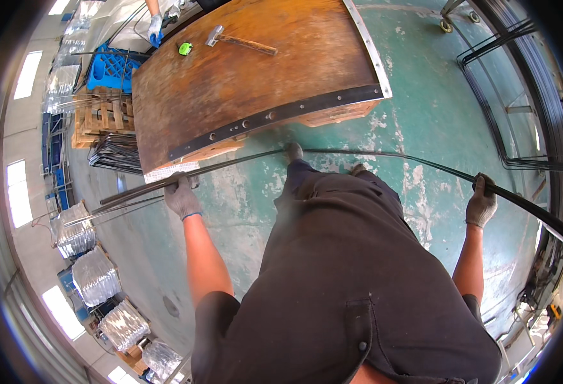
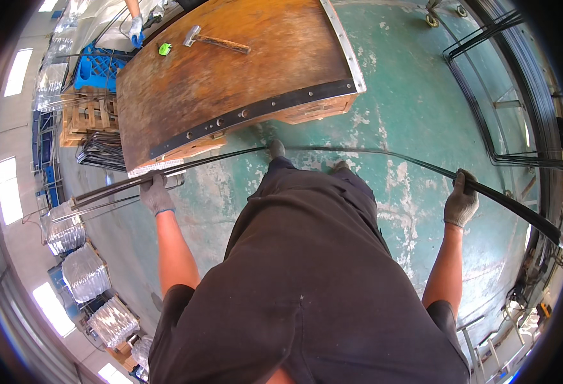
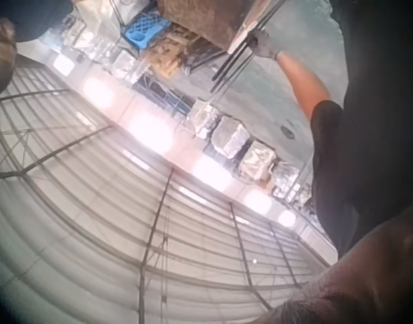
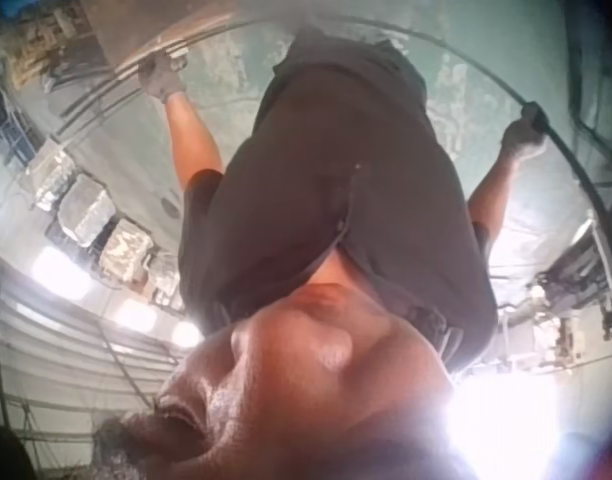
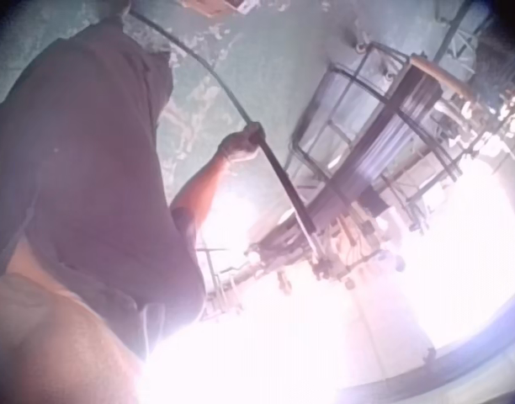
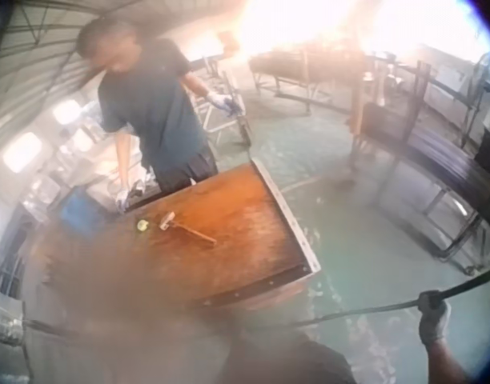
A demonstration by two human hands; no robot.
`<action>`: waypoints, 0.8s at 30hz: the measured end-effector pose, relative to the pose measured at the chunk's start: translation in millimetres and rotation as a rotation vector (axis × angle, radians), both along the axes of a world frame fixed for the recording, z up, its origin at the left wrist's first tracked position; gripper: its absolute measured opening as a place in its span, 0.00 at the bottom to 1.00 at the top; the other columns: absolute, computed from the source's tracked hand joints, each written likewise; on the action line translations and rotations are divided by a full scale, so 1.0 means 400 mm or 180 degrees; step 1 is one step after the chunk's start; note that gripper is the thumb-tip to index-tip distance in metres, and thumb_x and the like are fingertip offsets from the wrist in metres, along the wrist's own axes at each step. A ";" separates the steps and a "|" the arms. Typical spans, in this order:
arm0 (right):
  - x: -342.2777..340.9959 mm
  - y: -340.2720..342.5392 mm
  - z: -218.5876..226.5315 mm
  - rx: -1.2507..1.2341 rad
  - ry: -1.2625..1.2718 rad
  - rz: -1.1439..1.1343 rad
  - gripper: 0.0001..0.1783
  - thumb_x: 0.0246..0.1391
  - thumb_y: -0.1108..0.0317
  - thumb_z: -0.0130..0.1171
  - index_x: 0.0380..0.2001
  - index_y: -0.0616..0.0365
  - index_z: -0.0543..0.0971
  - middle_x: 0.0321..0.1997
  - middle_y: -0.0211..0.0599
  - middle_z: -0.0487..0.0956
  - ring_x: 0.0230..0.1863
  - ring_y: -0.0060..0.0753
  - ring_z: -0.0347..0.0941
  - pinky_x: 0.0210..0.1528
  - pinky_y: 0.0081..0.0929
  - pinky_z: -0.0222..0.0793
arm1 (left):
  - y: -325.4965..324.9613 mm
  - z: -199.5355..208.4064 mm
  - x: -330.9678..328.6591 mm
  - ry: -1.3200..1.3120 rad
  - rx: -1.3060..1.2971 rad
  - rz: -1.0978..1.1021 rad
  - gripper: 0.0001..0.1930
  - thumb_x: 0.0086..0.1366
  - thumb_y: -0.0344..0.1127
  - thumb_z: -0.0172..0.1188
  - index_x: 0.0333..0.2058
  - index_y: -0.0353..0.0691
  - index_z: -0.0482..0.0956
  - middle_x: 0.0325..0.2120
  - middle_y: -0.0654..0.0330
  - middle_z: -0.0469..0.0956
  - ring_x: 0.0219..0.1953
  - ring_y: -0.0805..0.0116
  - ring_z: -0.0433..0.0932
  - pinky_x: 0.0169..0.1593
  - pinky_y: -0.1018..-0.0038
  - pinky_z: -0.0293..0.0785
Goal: The person bends long metal rods by hand using a wooden workbench as a fulcrum, then places the bent rods into a nearby rack. The person repeats this process for several rods.
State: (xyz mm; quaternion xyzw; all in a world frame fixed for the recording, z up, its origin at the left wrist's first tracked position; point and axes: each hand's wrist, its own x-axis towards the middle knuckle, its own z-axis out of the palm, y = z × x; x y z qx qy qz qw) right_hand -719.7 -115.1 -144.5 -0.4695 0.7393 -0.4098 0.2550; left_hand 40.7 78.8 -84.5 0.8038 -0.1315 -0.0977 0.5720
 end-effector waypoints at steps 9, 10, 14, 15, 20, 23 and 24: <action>0.052 0.009 0.009 0.0045 0.0286 -0.0049 0.12 0.72 0.64 0.61 0.49 0.61 0.86 0.45 0.36 0.88 0.47 0.27 0.84 0.52 0.27 0.81 | 0.027 0.003 0.044 0.0221 0.0123 -0.0606 0.09 0.69 0.24 0.68 0.47 0.32 0.84 0.37 0.61 0.83 0.38 0.70 0.80 0.45 0.74 0.77; 0.054 0.011 0.012 0.0048 0.0310 -0.0053 0.12 0.72 0.64 0.61 0.49 0.61 0.86 0.45 0.36 0.88 0.47 0.27 0.84 0.52 0.27 0.81 | 0.028 -0.030 0.059 0.0266 0.0197 -0.0597 0.09 0.69 0.26 0.68 0.46 0.30 0.85 0.34 0.60 0.84 0.37 0.71 0.79 0.44 0.75 0.76; 0.041 0.023 -0.009 -0.0078 -0.0017 -0.0140 0.13 0.72 0.63 0.61 0.48 0.62 0.85 0.45 0.37 0.87 0.47 0.27 0.84 0.52 0.27 0.80 | 0.058 -0.167 0.062 -0.0411 0.0838 -0.0789 0.13 0.72 0.33 0.65 0.46 0.26 0.84 0.37 0.56 0.86 0.39 0.69 0.82 0.48 0.71 0.77; 0.054 0.025 -0.004 -0.0065 -0.0024 -0.0154 0.13 0.72 0.63 0.61 0.48 0.62 0.85 0.45 0.37 0.87 0.47 0.27 0.84 0.53 0.27 0.80 | 0.057 -0.182 0.045 -0.0424 0.0782 -0.0637 0.13 0.73 0.33 0.64 0.46 0.25 0.84 0.39 0.54 0.87 0.41 0.67 0.83 0.49 0.69 0.77; 0.074 0.028 -0.020 -0.0026 -0.0011 -0.0198 0.13 0.73 0.64 0.61 0.50 0.62 0.85 0.48 0.38 0.88 0.49 0.30 0.85 0.55 0.29 0.82 | 0.020 -0.137 -0.092 -0.0667 0.1000 -0.0439 0.14 0.74 0.32 0.61 0.48 0.25 0.83 0.42 0.45 0.88 0.44 0.56 0.86 0.52 0.64 0.78; 0.091 0.033 -0.006 -0.0045 0.0118 -0.0151 0.13 0.73 0.64 0.60 0.49 0.63 0.85 0.47 0.39 0.87 0.51 0.29 0.84 0.56 0.28 0.80 | 0.013 -0.131 -0.139 -0.0879 0.1013 -0.0378 0.10 0.74 0.31 0.60 0.44 0.29 0.83 0.39 0.49 0.87 0.42 0.57 0.86 0.50 0.64 0.78; 0.089 0.037 -0.007 -0.0029 0.0118 -0.0141 0.13 0.73 0.64 0.60 0.49 0.63 0.85 0.48 0.39 0.87 0.51 0.29 0.84 0.56 0.28 0.80 | 0.007 -0.125 -0.154 -0.0977 0.1018 -0.0402 0.09 0.74 0.31 0.60 0.43 0.29 0.83 0.38 0.50 0.87 0.41 0.57 0.85 0.49 0.64 0.79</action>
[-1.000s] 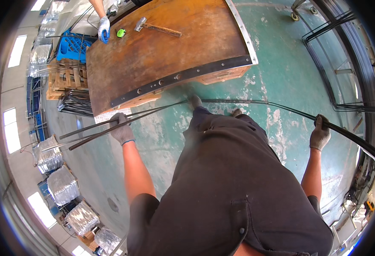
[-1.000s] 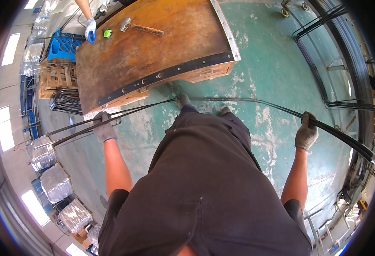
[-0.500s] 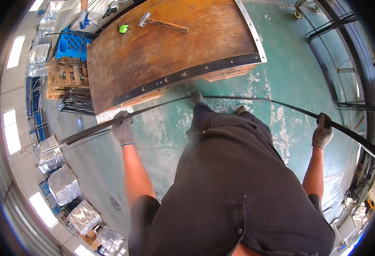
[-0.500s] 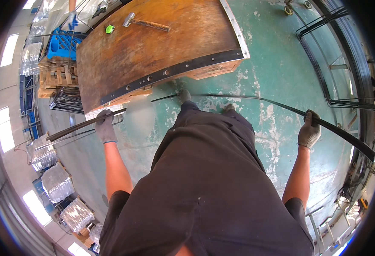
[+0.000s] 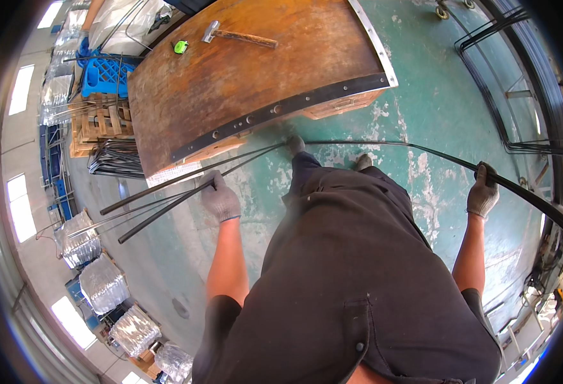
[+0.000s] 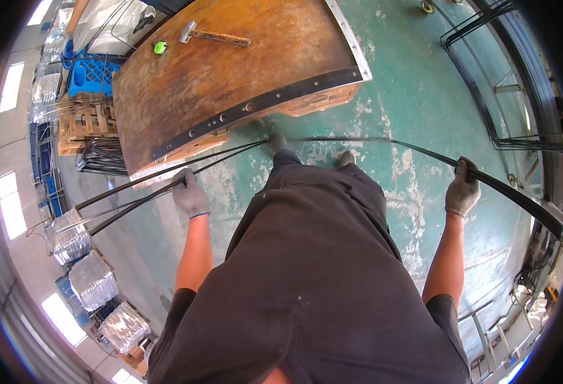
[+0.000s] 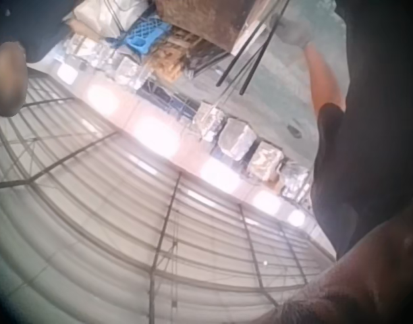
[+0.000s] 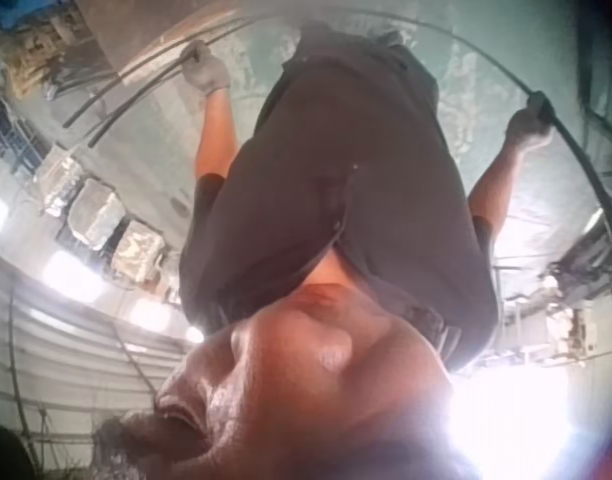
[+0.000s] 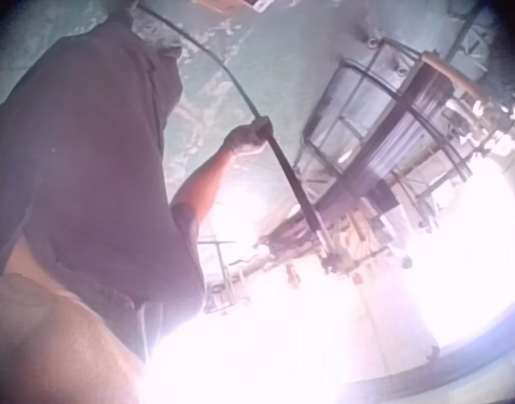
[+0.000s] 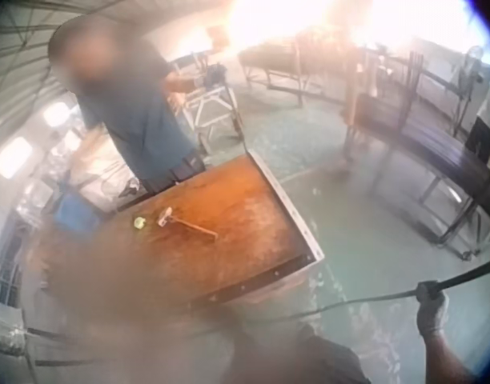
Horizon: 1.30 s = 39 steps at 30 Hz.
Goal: The person bends long metal rods by hand using a wooden workbench as a fulcrum, then places the bent rods into a nearby rack. The person repeats this process for several rods.
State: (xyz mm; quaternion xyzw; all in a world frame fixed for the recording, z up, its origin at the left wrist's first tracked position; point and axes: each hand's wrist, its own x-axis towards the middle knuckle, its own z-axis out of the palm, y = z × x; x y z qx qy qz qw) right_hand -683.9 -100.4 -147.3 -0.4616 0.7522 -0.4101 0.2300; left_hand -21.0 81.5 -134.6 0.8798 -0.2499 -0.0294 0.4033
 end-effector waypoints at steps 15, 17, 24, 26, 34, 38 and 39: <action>0.002 0.011 -0.011 -0.0045 -0.0015 0.0031 0.13 0.73 0.64 0.61 0.50 0.61 0.85 0.47 0.37 0.88 0.50 0.27 0.84 0.56 0.27 0.80 | -0.060 0.018 -0.151 -0.0421 0.0312 -0.0590 0.07 0.72 0.30 0.59 0.40 0.34 0.84 0.38 0.50 0.86 0.41 0.52 0.85 0.50 0.63 0.79; 0.005 0.013 -0.011 -0.0065 -0.0041 0.0027 0.13 0.73 0.63 0.61 0.50 0.61 0.85 0.46 0.37 0.88 0.49 0.27 0.84 0.56 0.27 0.80 | -0.057 0.009 -0.166 -0.0480 0.0344 -0.0629 0.07 0.72 0.30 0.59 0.40 0.34 0.84 0.39 0.49 0.86 0.42 0.51 0.85 0.50 0.62 0.79; 0.006 0.013 -0.009 0.0018 0.0065 0.0011 0.13 0.72 0.63 0.61 0.49 0.60 0.85 0.46 0.37 0.88 0.49 0.27 0.84 0.55 0.26 0.80 | -0.081 0.010 -0.243 -0.0832 -0.0127 -0.1149 0.02 0.68 0.26 0.63 0.37 0.39 0.83 0.35 0.51 0.83 0.38 0.49 0.84 0.44 0.60 0.80; 0.011 0.010 -0.014 -0.0112 -0.0084 0.0034 0.12 0.72 0.63 0.61 0.49 0.60 0.85 0.46 0.37 0.88 0.49 0.27 0.84 0.55 0.27 0.80 | -0.092 -0.014 -0.269 -0.0896 -0.0296 -0.1178 0.03 0.66 0.24 0.63 0.36 0.40 0.82 0.34 0.52 0.82 0.36 0.48 0.83 0.41 0.59 0.79; 0.010 -0.003 -0.012 -0.0093 0.0030 0.0072 0.13 0.72 0.63 0.61 0.49 0.60 0.86 0.46 0.38 0.88 0.49 0.28 0.85 0.54 0.28 0.81 | -0.086 -0.047 -0.208 -0.0734 -0.0110 -0.1154 0.04 0.70 0.23 0.62 0.40 0.39 0.82 0.34 0.54 0.82 0.36 0.61 0.82 0.43 0.68 0.79; -0.005 -0.010 -0.006 0.0012 0.0258 0.0046 0.13 0.72 0.63 0.62 0.49 0.59 0.86 0.46 0.38 0.88 0.49 0.28 0.85 0.53 0.28 0.81 | -0.017 0.003 0.009 -0.0314 0.0019 -0.0366 0.07 0.73 0.30 0.62 0.37 0.33 0.84 0.32 0.60 0.84 0.34 0.68 0.80 0.43 0.70 0.77; -0.004 -0.010 -0.007 -0.0006 0.0225 0.0036 0.13 0.72 0.62 0.62 0.49 0.59 0.86 0.46 0.38 0.89 0.49 0.28 0.85 0.53 0.28 0.81 | 0.005 0.000 0.057 -0.0139 0.0067 -0.0162 0.07 0.73 0.31 0.62 0.38 0.32 0.84 0.33 0.58 0.85 0.34 0.67 0.81 0.44 0.69 0.78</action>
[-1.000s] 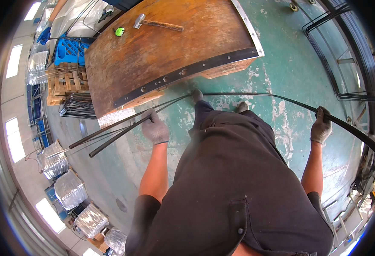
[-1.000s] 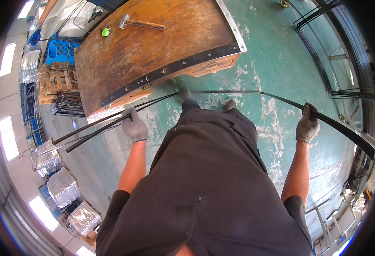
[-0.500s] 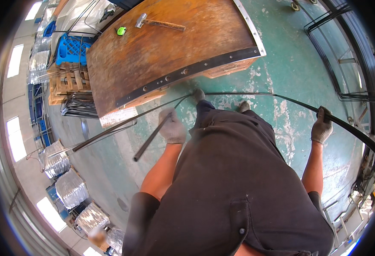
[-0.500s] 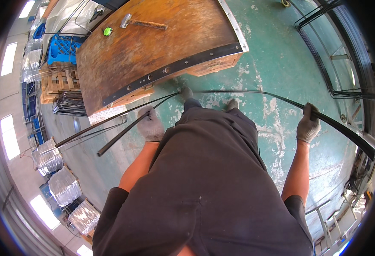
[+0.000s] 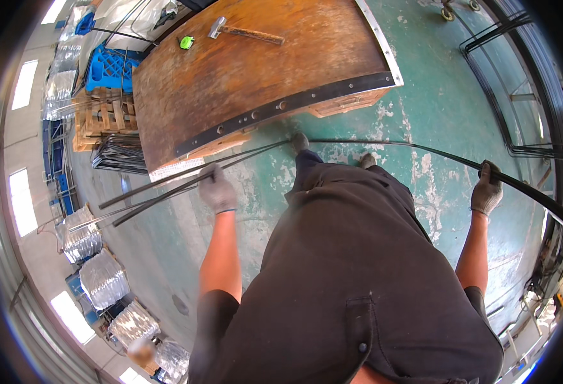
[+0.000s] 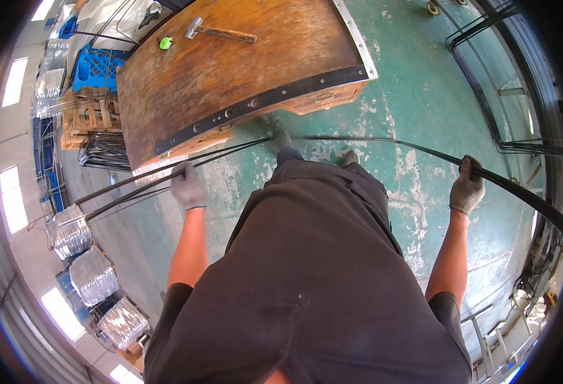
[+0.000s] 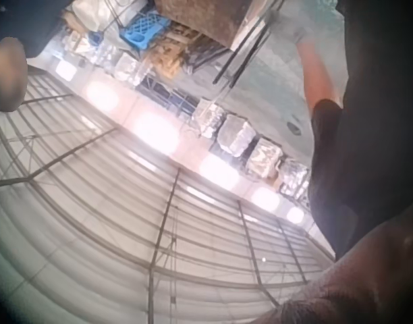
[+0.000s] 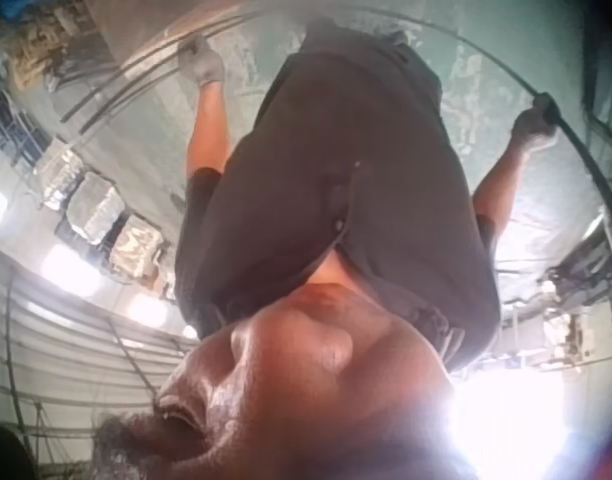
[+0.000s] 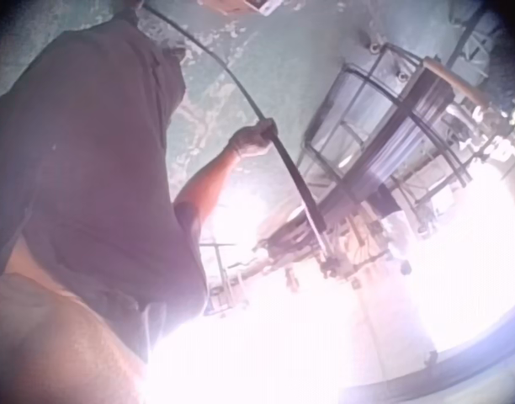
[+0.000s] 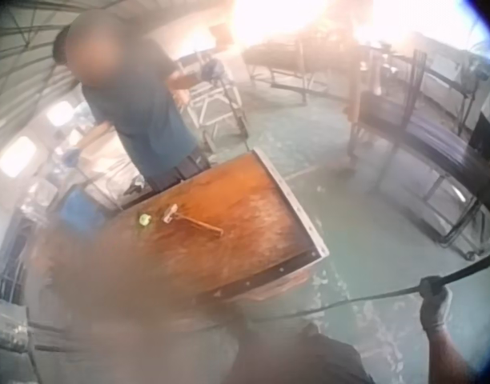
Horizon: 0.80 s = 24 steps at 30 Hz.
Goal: The person bends long metal rods by hand using a wooden workbench as a fulcrum, then places the bent rods into a nearby rack. The person repeats this process for several rods.
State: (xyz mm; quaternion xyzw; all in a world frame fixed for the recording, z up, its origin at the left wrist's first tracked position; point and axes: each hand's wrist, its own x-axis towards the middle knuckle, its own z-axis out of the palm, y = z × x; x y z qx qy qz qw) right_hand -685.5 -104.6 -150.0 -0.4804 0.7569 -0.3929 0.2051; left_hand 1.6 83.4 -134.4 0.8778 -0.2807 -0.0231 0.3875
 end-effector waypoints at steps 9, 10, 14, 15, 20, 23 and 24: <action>-0.005 0.014 0.000 0.0020 0.0030 -0.0053 0.13 0.72 0.62 0.62 0.48 0.60 0.86 0.45 0.38 0.88 0.48 0.29 0.85 0.53 0.29 0.81 | 0.029 -0.096 0.024 0.0941 -0.0447 -0.0026 0.05 0.71 0.28 0.65 0.40 0.31 0.85 0.35 0.61 0.85 0.38 0.71 0.81 0.47 0.72 0.78; 0.000 0.015 0.006 0.0060 0.0056 -0.0044 0.13 0.72 0.62 0.62 0.49 0.60 0.86 0.45 0.38 0.88 0.48 0.29 0.85 0.54 0.29 0.81 | 0.025 -0.099 0.015 0.0831 -0.0321 -0.0124 0.04 0.71 0.28 0.65 0.39 0.32 0.85 0.35 0.60 0.85 0.38 0.70 0.81 0.47 0.72 0.78; 0.000 0.022 0.009 -0.0002 -0.0050 -0.0025 0.13 0.72 0.62 0.62 0.49 0.60 0.86 0.45 0.38 0.88 0.48 0.29 0.84 0.54 0.28 0.81 | -0.009 -0.071 -0.040 0.0405 0.0121 -0.0530 0.03 0.69 0.27 0.65 0.40 0.36 0.85 0.34 0.56 0.85 0.39 0.66 0.83 0.47 0.70 0.79; 0.003 0.022 0.009 -0.0007 -0.0082 -0.0023 0.13 0.72 0.62 0.62 0.49 0.60 0.86 0.45 0.38 0.88 0.48 0.29 0.84 0.54 0.28 0.80 | -0.021 -0.069 -0.064 0.0301 0.0213 -0.0628 0.03 0.69 0.27 0.65 0.40 0.37 0.85 0.35 0.55 0.85 0.39 0.65 0.83 0.47 0.69 0.79; 0.021 0.021 0.022 0.0027 -0.0099 -0.0015 0.13 0.72 0.63 0.62 0.49 0.61 0.86 0.46 0.38 0.88 0.49 0.28 0.84 0.55 0.28 0.80 | -0.069 -0.111 -0.229 -0.0221 -0.0120 -0.1050 0.03 0.70 0.27 0.62 0.40 0.40 0.83 0.36 0.54 0.84 0.40 0.55 0.84 0.47 0.64 0.80; 0.009 0.019 -0.004 -0.0124 -0.0372 -0.0024 0.13 0.72 0.64 0.62 0.49 0.61 0.86 0.46 0.38 0.88 0.49 0.28 0.84 0.55 0.28 0.80 | -0.099 -0.088 -0.291 -0.0413 -0.0081 -0.1346 0.05 0.66 0.22 0.63 0.38 0.39 0.83 0.34 0.54 0.83 0.38 0.54 0.84 0.46 0.65 0.80; 0.007 0.017 -0.007 -0.0100 -0.0301 -0.0012 0.12 0.72 0.64 0.62 0.49 0.61 0.86 0.46 0.38 0.88 0.49 0.28 0.84 0.55 0.28 0.80 | -0.104 -0.083 -0.305 -0.0453 -0.0034 -0.1433 0.06 0.65 0.20 0.63 0.38 0.38 0.83 0.33 0.55 0.83 0.37 0.55 0.84 0.46 0.66 0.80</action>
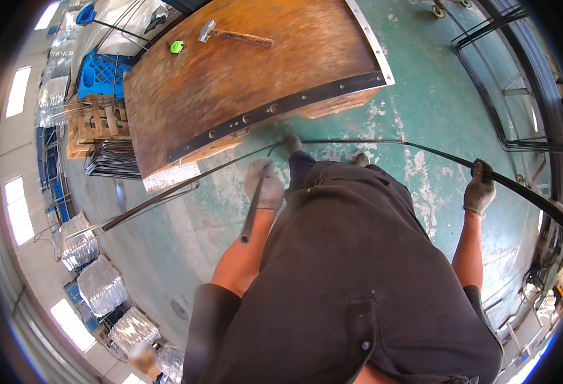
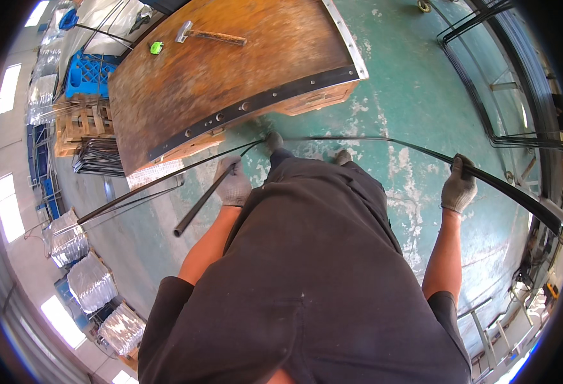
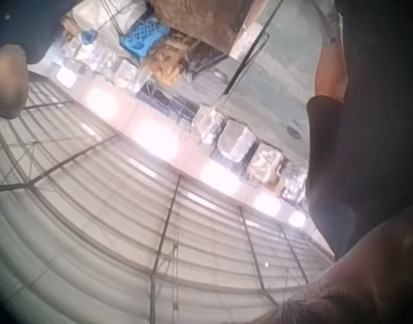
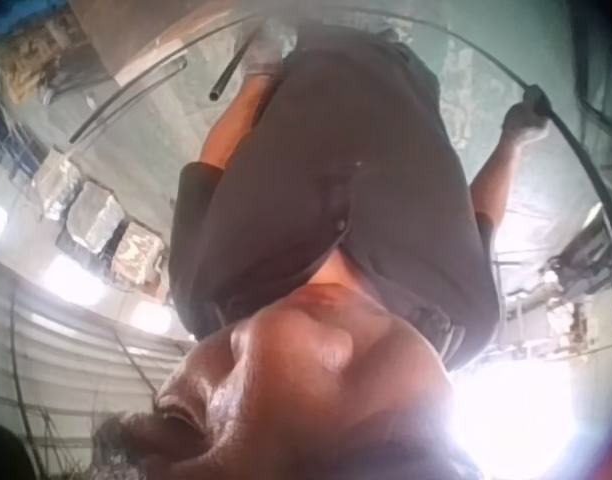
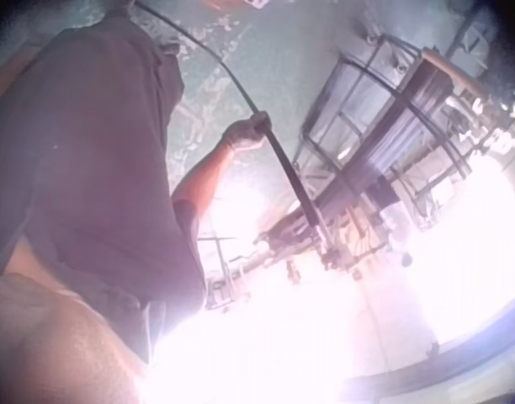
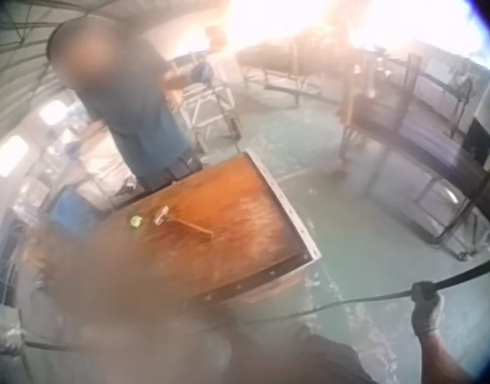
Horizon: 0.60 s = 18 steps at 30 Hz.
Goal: The person bends long metal rods by hand using a wooden workbench as a fulcrum, then places the bent rods into a nearby rack. The person repeats this process for several rods.
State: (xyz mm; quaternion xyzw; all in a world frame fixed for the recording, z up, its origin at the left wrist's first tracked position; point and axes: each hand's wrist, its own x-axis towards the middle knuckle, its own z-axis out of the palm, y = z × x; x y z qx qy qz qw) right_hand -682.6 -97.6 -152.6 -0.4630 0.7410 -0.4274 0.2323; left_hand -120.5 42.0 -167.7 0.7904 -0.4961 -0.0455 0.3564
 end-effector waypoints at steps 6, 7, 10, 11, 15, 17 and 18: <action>0.005 -0.022 0.004 0.0090 0.0114 0.0016 0.13 0.72 0.64 0.62 0.49 0.61 0.86 0.46 0.38 0.88 0.49 0.27 0.84 0.55 0.27 0.81 | 0.005 -0.023 -0.050 -0.0241 0.0443 -0.0164 0.07 0.65 0.30 0.61 0.40 0.52 0.81 0.36 0.56 0.82 0.38 0.48 0.82 0.40 0.59 0.78; 0.006 -0.026 0.005 0.0096 0.0126 0.0028 0.13 0.72 0.64 0.62 0.49 0.61 0.86 0.46 0.38 0.88 0.49 0.27 0.84 0.55 0.27 0.81 | 0.005 -0.029 -0.051 -0.0213 0.0427 -0.0238 0.07 0.65 0.30 0.61 0.39 0.52 0.82 0.36 0.56 0.83 0.38 0.48 0.83 0.40 0.59 0.78; 0.004 -0.027 0.002 0.0076 0.0110 0.0029 0.13 0.72 0.64 0.62 0.50 0.61 0.86 0.47 0.38 0.88 0.49 0.28 0.84 0.55 0.27 0.81 | 0.001 -0.025 -0.026 0.0178 0.0513 0.0121 0.03 0.68 0.32 0.62 0.39 0.46 0.83 0.36 0.55 0.83 0.39 0.52 0.84 0.44 0.62 0.79; 0.001 -0.023 0.002 0.0065 0.0101 0.0020 0.13 0.72 0.64 0.62 0.50 0.61 0.86 0.47 0.38 0.88 0.49 0.28 0.85 0.55 0.27 0.81 | -0.010 -0.026 0.015 0.0149 0.0409 0.0354 0.03 0.69 0.32 0.62 0.39 0.44 0.84 0.36 0.55 0.84 0.39 0.54 0.84 0.45 0.63 0.79; -0.001 -0.033 0.019 0.0095 0.0580 0.0148 0.13 0.72 0.64 0.62 0.50 0.61 0.86 0.47 0.38 0.88 0.49 0.29 0.85 0.54 0.27 0.81 | 0.038 0.023 0.235 0.0728 0.0340 0.1052 0.06 0.72 0.32 0.61 0.39 0.37 0.84 0.34 0.55 0.86 0.38 0.63 0.84 0.47 0.67 0.79; 0.000 -0.034 0.025 0.0162 0.0623 0.0089 0.12 0.72 0.64 0.62 0.50 0.61 0.86 0.47 0.38 0.88 0.49 0.29 0.85 0.54 0.27 0.81 | 0.090 0.008 0.299 0.0699 0.0248 0.1254 0.05 0.70 0.30 0.62 0.39 0.36 0.85 0.33 0.56 0.86 0.37 0.65 0.83 0.46 0.68 0.79; -0.006 -0.032 0.025 0.0187 0.0705 0.0102 0.12 0.72 0.64 0.62 0.49 0.61 0.86 0.47 0.38 0.88 0.49 0.29 0.85 0.54 0.28 0.82 | 0.110 0.014 0.309 0.0645 0.0297 0.1375 0.05 0.69 0.29 0.63 0.39 0.35 0.85 0.33 0.56 0.86 0.37 0.65 0.83 0.46 0.68 0.79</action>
